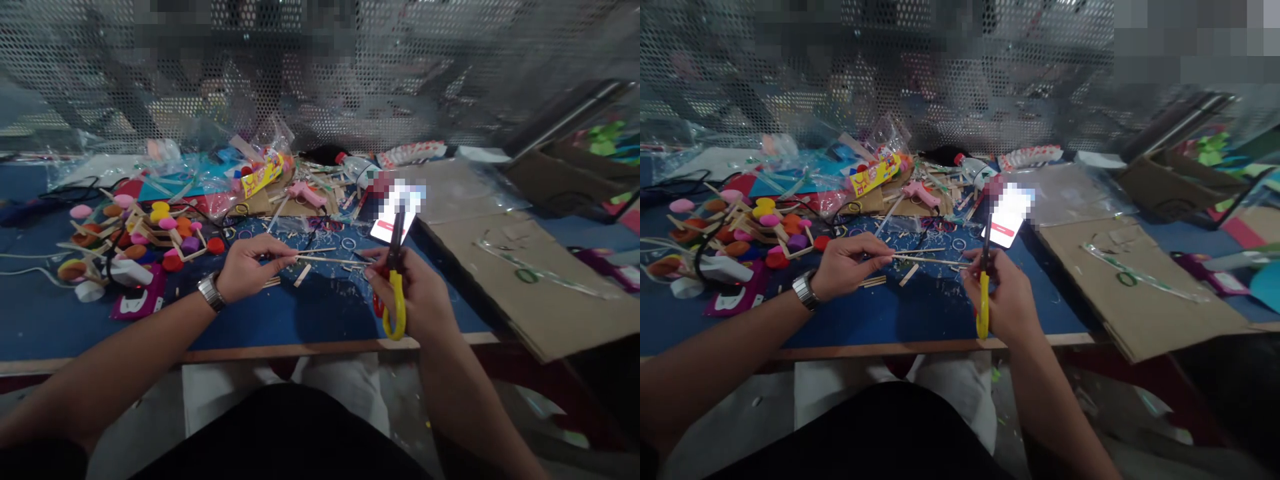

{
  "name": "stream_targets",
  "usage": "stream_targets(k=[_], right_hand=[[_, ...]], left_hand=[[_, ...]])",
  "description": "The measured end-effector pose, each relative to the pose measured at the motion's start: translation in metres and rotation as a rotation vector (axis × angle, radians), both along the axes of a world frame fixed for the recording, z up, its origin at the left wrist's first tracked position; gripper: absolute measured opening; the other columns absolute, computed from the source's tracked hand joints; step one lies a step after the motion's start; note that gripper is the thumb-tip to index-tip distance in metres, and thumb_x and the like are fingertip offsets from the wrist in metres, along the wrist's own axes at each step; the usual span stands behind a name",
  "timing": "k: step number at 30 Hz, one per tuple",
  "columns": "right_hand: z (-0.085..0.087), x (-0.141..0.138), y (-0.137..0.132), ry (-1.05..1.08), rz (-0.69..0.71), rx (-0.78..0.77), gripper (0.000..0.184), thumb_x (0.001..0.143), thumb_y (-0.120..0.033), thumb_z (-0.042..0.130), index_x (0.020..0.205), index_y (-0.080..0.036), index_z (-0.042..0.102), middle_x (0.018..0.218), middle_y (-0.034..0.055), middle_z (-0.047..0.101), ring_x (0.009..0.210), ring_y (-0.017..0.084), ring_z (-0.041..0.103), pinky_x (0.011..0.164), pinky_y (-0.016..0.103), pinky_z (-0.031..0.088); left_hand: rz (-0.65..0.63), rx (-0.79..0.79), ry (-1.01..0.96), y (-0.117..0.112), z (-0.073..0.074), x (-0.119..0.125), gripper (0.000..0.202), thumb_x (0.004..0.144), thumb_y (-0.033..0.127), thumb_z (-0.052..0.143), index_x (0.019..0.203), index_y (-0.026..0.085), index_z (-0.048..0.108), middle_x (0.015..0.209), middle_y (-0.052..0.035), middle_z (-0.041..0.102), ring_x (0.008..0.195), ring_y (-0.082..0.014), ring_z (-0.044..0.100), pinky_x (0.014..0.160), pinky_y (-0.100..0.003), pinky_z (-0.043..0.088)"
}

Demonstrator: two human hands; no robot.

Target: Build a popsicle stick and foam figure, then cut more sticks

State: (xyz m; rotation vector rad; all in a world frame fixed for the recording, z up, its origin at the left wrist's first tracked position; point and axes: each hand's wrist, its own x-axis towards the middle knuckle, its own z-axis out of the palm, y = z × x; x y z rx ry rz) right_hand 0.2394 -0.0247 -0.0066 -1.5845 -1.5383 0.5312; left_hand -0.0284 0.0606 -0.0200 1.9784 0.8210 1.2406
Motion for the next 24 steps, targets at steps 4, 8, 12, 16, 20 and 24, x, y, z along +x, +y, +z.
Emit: stream_targets(k=[4, 8, 12, 16, 20, 24], right_hand=[[0.002, -0.005, -0.006, 0.041, 0.018, -0.045, 0.021, 0.083, -0.042, 0.067, 0.087, -0.026, 0.054, 0.110, 0.0107, 0.078, 0.084, 0.025, 0.074, 0.078, 0.040, 0.058], [-0.001, -0.014, -0.014, 0.115, 0.072, -0.052, 0.020, 0.085, -0.041, 0.067, 0.088, -0.025, 0.055, 0.123, 0.0130, 0.076, 0.095, 0.027, 0.075, 0.084, 0.042, 0.058], [-0.001, -0.024, -0.019, 0.183, 0.129, -0.027, 0.019, 0.085, -0.039, 0.069, 0.087, -0.025, 0.056, 0.121, 0.0101, 0.076, 0.097, 0.025, 0.075, 0.081, 0.038, 0.057], [0.005, -0.023, -0.017, 0.188, 0.066, 0.010, 0.018, 0.084, -0.036, 0.071, 0.083, -0.025, 0.056, 0.104, 0.0080, 0.079, 0.086, 0.023, 0.072, 0.072, 0.033, 0.053], [0.005, -0.013, -0.016, 0.246, 0.016, 0.021, 0.021, 0.086, -0.041, 0.068, 0.080, -0.025, 0.056, 0.099, 0.0080, 0.080, 0.094, 0.025, 0.072, 0.078, 0.036, 0.053], [0.002, -0.004, -0.019, 0.266, -0.038, 0.019, 0.025, 0.084, -0.045, 0.072, 0.080, -0.024, 0.057, 0.098, 0.0082, 0.079, 0.095, 0.027, 0.072, 0.082, 0.038, 0.053]], left_hand=[[-0.055, 0.005, 0.003, -0.001, -0.002, 0.000, 0.021, 0.089, 0.043, 0.077, 0.085, 0.022, 0.080, 0.085, -0.0070, 0.080, 0.076, -0.0175, 0.073, 0.068, -0.031, 0.058], [-0.077, 0.040, 0.020, -0.003, -0.003, 0.000, 0.021, 0.092, 0.040, 0.074, 0.085, 0.020, 0.076, 0.087, -0.0079, 0.079, 0.079, -0.0170, 0.074, 0.072, -0.031, 0.059], [-0.096, 0.092, 0.106, -0.003, -0.001, -0.001, 0.020, 0.095, 0.037, 0.071, 0.089, 0.018, 0.073, 0.087, -0.0072, 0.077, 0.078, -0.0154, 0.071, 0.071, -0.027, 0.057], [-0.133, 0.147, 0.315, 0.000, 0.007, -0.008, 0.023, 0.091, 0.039, 0.075, 0.098, 0.017, 0.070, 0.089, -0.0047, 0.073, 0.078, -0.0149, 0.066, 0.071, -0.027, 0.052], [-0.246, 0.192, 0.604, 0.008, 0.011, -0.017, 0.019, 0.087, 0.033, 0.078, 0.098, 0.020, 0.071, 0.093, -0.0035, 0.073, 0.087, -0.0190, 0.067, 0.080, -0.031, 0.048], [-0.313, 0.216, 0.826, 0.013, 0.011, -0.021, 0.012, 0.089, 0.027, 0.072, 0.099, 0.022, 0.075, 0.098, -0.0040, 0.075, 0.094, -0.0221, 0.067, 0.085, -0.035, 0.044]])
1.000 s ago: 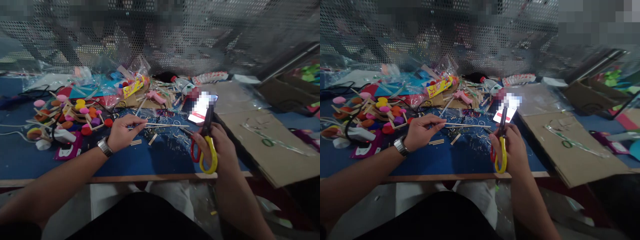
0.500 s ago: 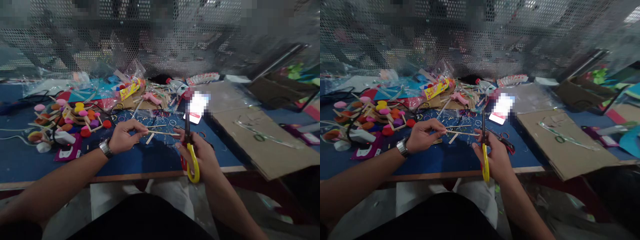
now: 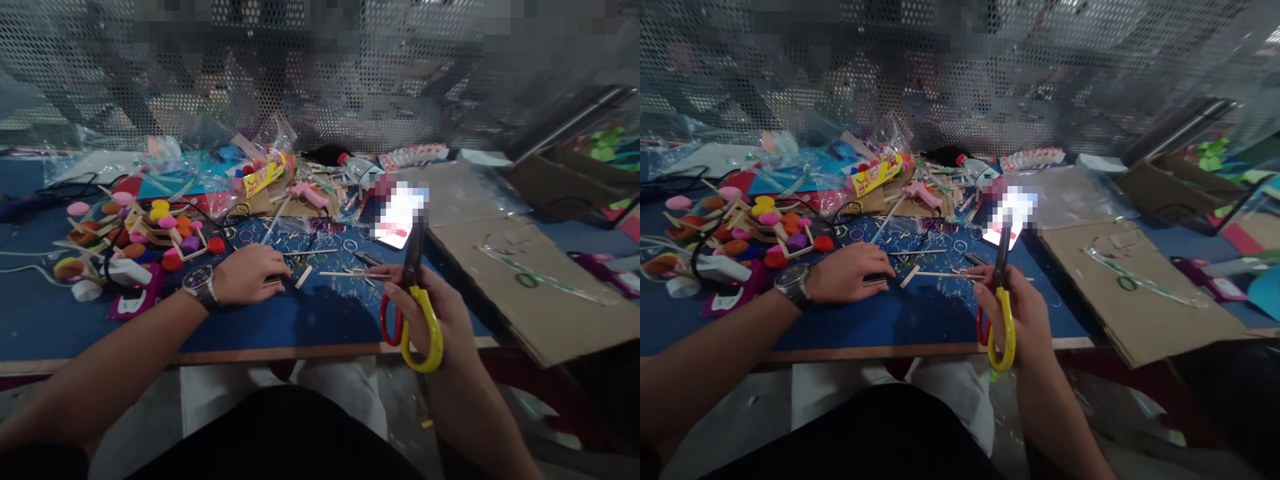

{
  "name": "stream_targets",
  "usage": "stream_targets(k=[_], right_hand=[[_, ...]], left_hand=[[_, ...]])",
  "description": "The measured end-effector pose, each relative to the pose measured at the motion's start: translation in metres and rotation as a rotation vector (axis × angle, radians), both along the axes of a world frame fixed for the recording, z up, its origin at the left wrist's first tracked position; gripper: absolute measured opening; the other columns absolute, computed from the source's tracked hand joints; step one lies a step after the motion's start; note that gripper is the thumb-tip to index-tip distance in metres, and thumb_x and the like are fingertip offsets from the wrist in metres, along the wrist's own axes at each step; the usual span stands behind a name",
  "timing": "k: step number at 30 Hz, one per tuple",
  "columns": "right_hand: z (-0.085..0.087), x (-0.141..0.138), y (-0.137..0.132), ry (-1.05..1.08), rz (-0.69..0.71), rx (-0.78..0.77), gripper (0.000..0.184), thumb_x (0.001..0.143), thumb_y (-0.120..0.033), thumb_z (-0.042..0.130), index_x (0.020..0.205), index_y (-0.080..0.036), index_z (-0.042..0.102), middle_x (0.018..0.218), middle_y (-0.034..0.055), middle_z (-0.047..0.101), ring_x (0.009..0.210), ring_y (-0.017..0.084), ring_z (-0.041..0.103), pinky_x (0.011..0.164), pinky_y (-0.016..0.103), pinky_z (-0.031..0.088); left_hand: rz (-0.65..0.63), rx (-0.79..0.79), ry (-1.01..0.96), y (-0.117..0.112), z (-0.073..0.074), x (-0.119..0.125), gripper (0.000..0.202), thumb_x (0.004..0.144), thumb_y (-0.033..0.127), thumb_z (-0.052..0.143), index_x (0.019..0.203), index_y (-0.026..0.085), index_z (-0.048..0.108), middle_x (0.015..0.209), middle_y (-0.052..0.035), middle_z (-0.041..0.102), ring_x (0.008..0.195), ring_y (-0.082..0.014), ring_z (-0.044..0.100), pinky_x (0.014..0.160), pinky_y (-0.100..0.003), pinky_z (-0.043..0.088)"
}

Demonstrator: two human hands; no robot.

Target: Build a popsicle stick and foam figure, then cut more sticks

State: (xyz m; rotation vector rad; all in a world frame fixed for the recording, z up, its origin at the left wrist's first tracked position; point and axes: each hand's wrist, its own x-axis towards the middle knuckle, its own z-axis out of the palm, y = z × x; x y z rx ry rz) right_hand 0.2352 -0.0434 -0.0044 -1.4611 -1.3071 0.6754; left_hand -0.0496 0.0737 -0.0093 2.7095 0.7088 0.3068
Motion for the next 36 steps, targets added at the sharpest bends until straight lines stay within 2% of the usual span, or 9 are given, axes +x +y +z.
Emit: stream_targets(k=[8, 13, 19, 28, 36], right_hand=[[0.000, 0.003, -0.002, -0.044, 0.008, -0.020, 0.026, 0.084, -0.046, 0.071, 0.080, -0.024, 0.057, 0.098, 0.0088, 0.079, 0.092, 0.026, 0.072, 0.077, 0.036, 0.054], [-0.005, 0.005, -0.001, -0.121, 0.005, -0.050, 0.021, 0.083, -0.042, 0.071, 0.083, -0.025, 0.058, 0.101, 0.0090, 0.079, 0.089, 0.026, 0.073, 0.076, 0.037, 0.055], [-0.008, 0.006, -0.001, -0.315, 0.052, -0.089, 0.024, 0.083, -0.048, 0.066, 0.087, -0.025, 0.060, 0.103, 0.0101, 0.080, 0.087, 0.028, 0.076, 0.078, 0.040, 0.058], [-0.010, 0.008, -0.003, -0.362, 0.062, -0.081, 0.023, 0.082, -0.047, 0.067, 0.088, -0.025, 0.063, 0.090, 0.0082, 0.078, 0.084, 0.027, 0.075, 0.075, 0.038, 0.059], [-0.024, 0.011, -0.001, -0.358, 0.055, -0.022, 0.023, 0.086, -0.047, 0.068, 0.092, -0.025, 0.064, 0.096, 0.0073, 0.079, 0.083, 0.025, 0.074, 0.075, 0.037, 0.057]], left_hand=[[0.037, 0.084, 0.211, 0.008, 0.009, -0.005, 0.016, 0.096, 0.025, 0.062, 0.090, 0.022, 0.077, 0.097, -0.0026, 0.077, 0.097, -0.0229, 0.065, 0.086, -0.037, 0.041], [0.096, 0.122, 0.276, 0.013, 0.012, -0.008, 0.017, 0.096, 0.025, 0.061, 0.092, 0.022, 0.077, 0.097, -0.0045, 0.077, 0.098, -0.0243, 0.065, 0.087, -0.038, 0.042], [0.166, 0.119, 0.283, 0.010, 0.018, -0.008, 0.016, 0.095, 0.027, 0.062, 0.105, 0.022, 0.074, 0.106, -0.0055, 0.076, 0.104, -0.0249, 0.065, 0.093, -0.038, 0.045], [0.221, 0.085, 0.299, 0.001, 0.023, -0.005, 0.021, 0.091, 0.020, 0.055, 0.106, 0.019, 0.069, 0.098, -0.0082, 0.072, 0.100, -0.0267, 0.065, 0.087, -0.037, 0.048], [0.209, 0.060, 0.279, 0.002, 0.021, -0.007, 0.020, 0.091, 0.021, 0.052, 0.105, 0.019, 0.067, 0.101, -0.0089, 0.073, 0.100, -0.0268, 0.066, 0.089, -0.039, 0.050]])
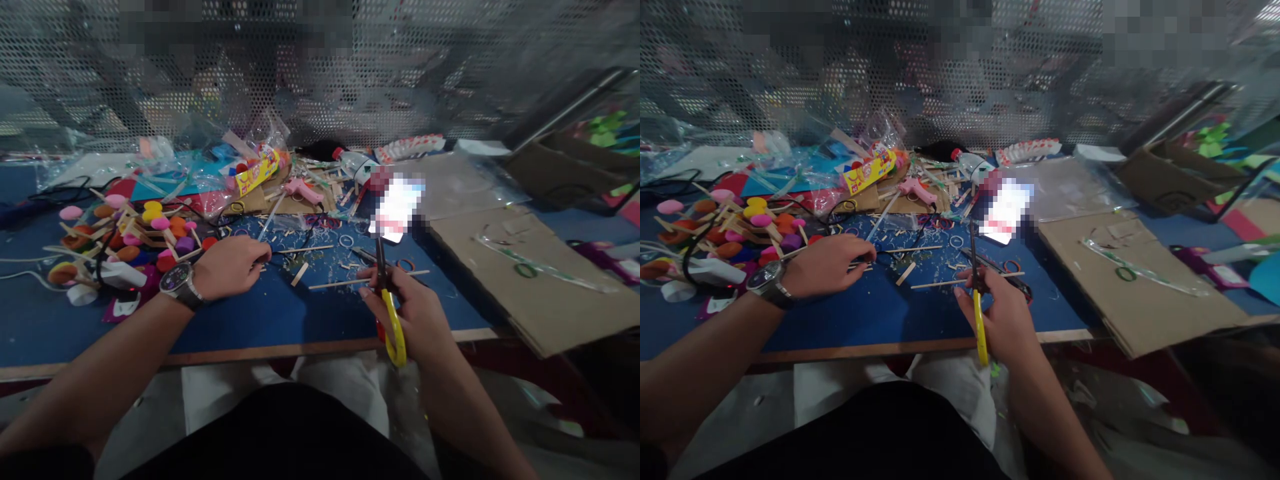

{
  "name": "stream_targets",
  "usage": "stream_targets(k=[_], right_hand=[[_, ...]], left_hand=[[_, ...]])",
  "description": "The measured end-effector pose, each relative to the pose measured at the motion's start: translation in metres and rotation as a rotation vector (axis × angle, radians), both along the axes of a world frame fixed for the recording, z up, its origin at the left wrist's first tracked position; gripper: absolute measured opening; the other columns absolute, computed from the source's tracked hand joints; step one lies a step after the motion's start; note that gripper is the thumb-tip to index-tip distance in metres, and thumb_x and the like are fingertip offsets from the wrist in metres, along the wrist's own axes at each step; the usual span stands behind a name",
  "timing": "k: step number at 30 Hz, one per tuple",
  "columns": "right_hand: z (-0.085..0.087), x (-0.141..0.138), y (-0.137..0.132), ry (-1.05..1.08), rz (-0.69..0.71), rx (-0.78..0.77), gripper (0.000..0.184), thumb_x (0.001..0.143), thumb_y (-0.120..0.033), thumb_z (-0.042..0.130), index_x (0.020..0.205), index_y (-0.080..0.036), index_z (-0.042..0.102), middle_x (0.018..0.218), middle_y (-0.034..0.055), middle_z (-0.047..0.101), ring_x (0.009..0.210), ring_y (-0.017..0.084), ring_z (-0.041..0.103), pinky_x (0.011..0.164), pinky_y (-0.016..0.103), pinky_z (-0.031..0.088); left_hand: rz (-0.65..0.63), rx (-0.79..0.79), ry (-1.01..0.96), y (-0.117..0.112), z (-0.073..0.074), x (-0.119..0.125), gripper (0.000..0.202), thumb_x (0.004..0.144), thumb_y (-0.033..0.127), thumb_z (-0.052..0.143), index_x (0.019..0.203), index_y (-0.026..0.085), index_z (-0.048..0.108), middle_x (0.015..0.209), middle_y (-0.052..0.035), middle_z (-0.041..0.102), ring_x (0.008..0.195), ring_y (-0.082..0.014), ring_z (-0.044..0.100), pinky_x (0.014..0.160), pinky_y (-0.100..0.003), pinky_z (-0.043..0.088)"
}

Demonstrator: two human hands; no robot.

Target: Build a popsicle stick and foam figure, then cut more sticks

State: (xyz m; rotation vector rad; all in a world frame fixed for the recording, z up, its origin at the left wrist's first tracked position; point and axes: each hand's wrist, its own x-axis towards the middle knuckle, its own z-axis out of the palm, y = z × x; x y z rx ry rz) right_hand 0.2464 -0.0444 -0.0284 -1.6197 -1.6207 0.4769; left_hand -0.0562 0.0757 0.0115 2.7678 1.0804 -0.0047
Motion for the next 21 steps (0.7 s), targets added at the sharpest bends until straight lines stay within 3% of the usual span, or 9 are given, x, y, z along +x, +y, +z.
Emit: stream_targets(k=[10, 21], right_hand=[[0.017, -0.009, 0.005, -0.010, 0.043, -0.065, 0.021, 0.084, -0.047, 0.065, 0.087, -0.026, 0.062, 0.097, 0.0080, 0.080, 0.085, 0.027, 0.075, 0.077, 0.040, 0.056], [0.017, -0.008, 0.006, -0.035, 0.050, -0.079, 0.021, 0.084, -0.047, 0.064, 0.085, -0.027, 0.060, 0.098, 0.0081, 0.080, 0.087, 0.029, 0.076, 0.076, 0.041, 0.057]], left_hand=[[-0.033, -0.028, -0.043, 0.002, -0.006, -0.002, 0.022, 0.092, 0.015, 0.053, 0.106, 0.018, 0.070, 0.105, -0.0071, 0.073, 0.102, -0.0229, 0.069, 0.088, -0.034, 0.052], [-0.050, -0.047, -0.047, 0.005, -0.008, -0.002, 0.022, 0.090, 0.014, 0.054, 0.094, 0.017, 0.075, 0.103, -0.0069, 0.074, 0.098, -0.0221, 0.071, 0.090, -0.035, 0.054]])
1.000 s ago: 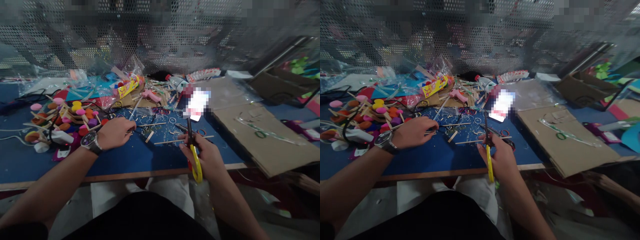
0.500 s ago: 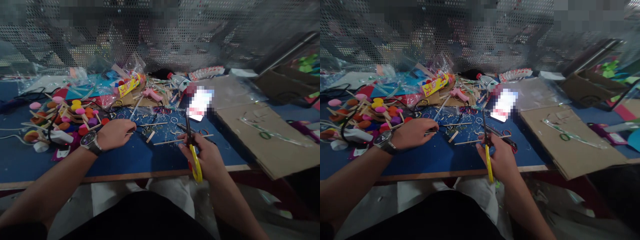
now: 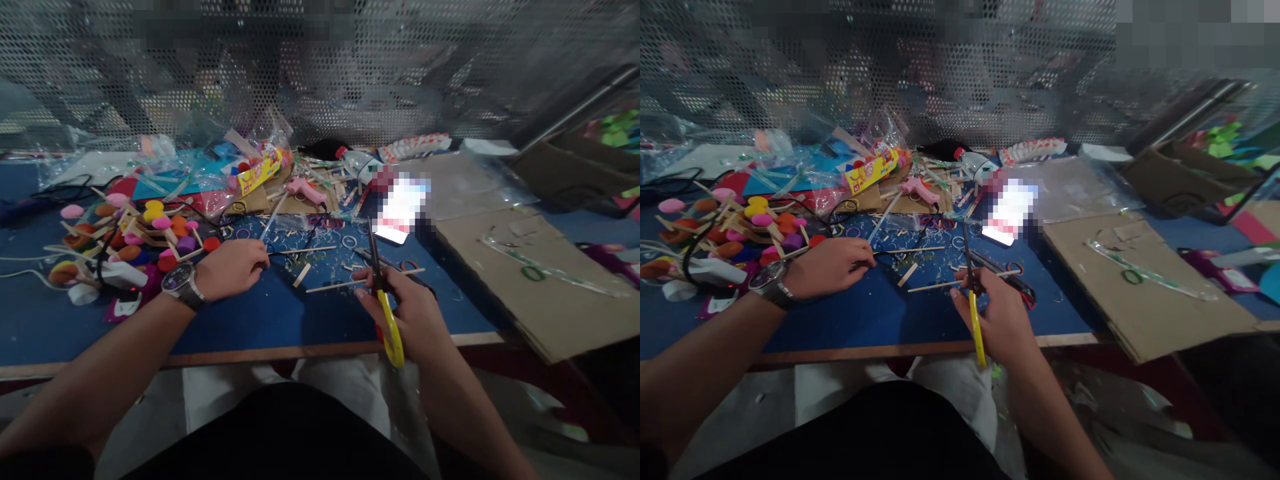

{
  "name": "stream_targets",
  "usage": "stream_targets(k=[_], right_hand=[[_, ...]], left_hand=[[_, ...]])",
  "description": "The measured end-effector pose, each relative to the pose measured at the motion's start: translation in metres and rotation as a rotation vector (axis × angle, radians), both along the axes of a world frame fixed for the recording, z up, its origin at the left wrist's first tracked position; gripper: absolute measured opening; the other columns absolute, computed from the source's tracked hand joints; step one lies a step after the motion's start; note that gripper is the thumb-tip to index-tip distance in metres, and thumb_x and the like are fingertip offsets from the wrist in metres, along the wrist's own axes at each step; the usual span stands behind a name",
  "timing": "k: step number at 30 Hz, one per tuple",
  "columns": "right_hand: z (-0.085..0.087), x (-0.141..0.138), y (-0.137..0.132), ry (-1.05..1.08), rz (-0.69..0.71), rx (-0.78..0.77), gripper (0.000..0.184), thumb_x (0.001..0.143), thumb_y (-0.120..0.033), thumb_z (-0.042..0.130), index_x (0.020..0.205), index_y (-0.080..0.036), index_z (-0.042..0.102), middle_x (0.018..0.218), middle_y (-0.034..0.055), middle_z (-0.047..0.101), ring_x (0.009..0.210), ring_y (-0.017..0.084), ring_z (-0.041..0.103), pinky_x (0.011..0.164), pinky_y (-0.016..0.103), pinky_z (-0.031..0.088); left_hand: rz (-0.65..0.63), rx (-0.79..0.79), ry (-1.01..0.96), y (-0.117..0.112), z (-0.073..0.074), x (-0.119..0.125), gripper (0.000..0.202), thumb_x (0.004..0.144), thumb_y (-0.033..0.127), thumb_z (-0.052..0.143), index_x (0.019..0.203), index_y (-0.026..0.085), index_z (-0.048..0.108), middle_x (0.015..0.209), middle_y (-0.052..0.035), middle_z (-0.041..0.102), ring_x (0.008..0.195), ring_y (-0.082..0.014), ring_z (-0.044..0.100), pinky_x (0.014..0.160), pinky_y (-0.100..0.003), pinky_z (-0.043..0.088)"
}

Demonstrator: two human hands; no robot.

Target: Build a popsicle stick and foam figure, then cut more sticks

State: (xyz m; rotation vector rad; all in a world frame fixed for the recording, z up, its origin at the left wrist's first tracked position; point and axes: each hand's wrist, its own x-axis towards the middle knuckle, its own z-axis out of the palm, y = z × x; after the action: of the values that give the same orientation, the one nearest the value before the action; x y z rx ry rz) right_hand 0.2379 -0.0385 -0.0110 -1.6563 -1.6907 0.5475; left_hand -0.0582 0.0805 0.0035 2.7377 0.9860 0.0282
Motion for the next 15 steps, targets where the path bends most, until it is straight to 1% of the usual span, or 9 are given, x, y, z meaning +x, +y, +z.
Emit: stream_targets(k=[6, 15], right_hand=[[-0.0011, 0.0001, 0.0003, 0.010, 0.004, 0.022, 0.021, 0.085, -0.047, 0.065, 0.086, -0.026, 0.062, 0.098, 0.0077, 0.080, 0.087, 0.028, 0.076, 0.078, 0.042, 0.058], [-0.0020, 0.0003, 0.0003, 0.014, 0.003, 0.006, 0.023, 0.084, -0.048, 0.065, 0.087, -0.026, 0.062, 0.098, 0.0084, 0.080, 0.087, 0.029, 0.076, 0.079, 0.043, 0.057]], left_hand=[[0.003, -0.006, -0.026, 0.0011, -0.0012, -0.0020, 0.024, 0.091, 0.015, 0.053, 0.104, 0.017, 0.073, 0.107, -0.0079, 0.074, 0.102, -0.0227, 0.071, 0.091, -0.035, 0.054], [0.010, -0.008, -0.047, 0.0016, -0.0028, -0.0046, 0.022, 0.092, 0.016, 0.055, 0.107, 0.018, 0.071, 0.108, -0.0069, 0.075, 0.102, -0.0222, 0.071, 0.090, -0.034, 0.053]])
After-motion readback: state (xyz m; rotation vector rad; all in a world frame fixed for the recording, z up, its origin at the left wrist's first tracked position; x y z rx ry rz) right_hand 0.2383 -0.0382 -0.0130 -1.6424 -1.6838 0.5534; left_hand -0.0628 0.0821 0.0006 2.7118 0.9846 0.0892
